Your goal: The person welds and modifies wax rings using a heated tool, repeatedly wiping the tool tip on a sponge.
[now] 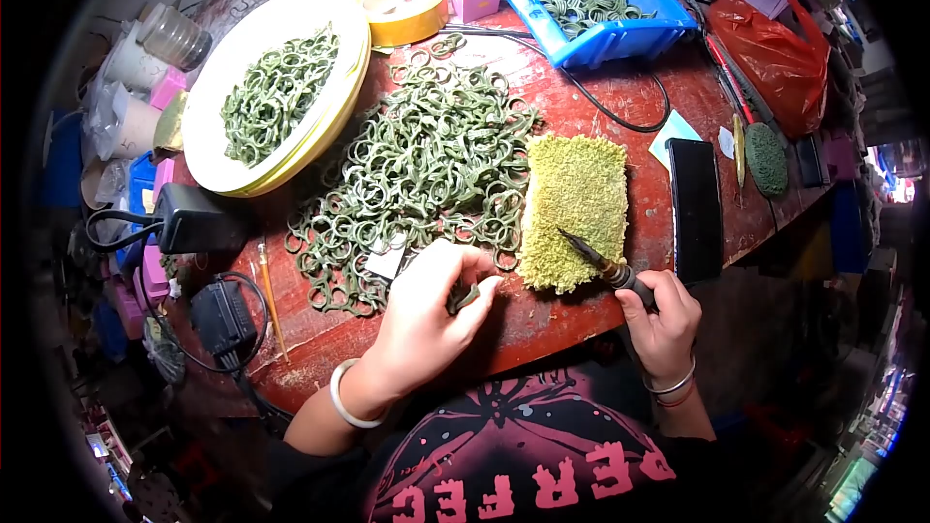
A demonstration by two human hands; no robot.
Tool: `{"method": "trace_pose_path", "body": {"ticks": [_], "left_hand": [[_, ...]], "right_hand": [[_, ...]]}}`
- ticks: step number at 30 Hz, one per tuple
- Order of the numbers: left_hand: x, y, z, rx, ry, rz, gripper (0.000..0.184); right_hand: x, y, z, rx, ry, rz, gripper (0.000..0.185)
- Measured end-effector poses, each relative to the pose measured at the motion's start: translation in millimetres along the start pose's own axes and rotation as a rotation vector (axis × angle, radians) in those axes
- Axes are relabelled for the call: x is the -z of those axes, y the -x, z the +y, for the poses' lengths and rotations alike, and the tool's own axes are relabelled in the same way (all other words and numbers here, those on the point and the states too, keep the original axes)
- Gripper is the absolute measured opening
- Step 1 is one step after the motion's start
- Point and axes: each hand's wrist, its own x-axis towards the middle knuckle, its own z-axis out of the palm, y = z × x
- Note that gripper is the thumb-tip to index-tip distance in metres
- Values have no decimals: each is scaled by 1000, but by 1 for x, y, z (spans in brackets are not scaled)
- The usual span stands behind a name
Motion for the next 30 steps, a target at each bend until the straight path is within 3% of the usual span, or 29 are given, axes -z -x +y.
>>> {"method": "trace_pose_path", "body": {"ticks": [5, 9, 13, 17, 19, 20, 21, 23, 28, 30], "left_hand": [[-8, 4, 3, -31, -314, 5, 22], [-7, 4, -2, -103, -155, -14, 20], [2, 2, 2, 35, 16, 29, 16], [9, -2, -5, 23, 271, -3, 13], [8, -3, -5, 172, 683, -69, 11], [13, -2, 1, 358, 878, -159, 12], [14, -1, 0, 357, 879, -156, 12], [11, 1, 0, 663, 1277, -238, 14], [8, 1, -9, 691, 1409, -327, 27], [8, 1, -15, 675, 1487, -345, 24]], "right_hand": [[1, 0, 0, 7, 8, -3, 27], [1, 0, 0, 2, 8, -5, 27], [1, 0, -2, -22, -8, 2, 27], [-2, -6, -17, -19, -93, 27, 27], [-2, -8, -19, -9, -117, 15, 27], [-3, -8, -19, 9, -114, 14, 27], [-4, -8, -19, 29, -110, 12, 26], [1, -8, -17, 18, -69, 15, 26], [17, -7, -9, -10, 82, 32, 25], [20, -10, -7, 42, 199, 2, 25]]}}
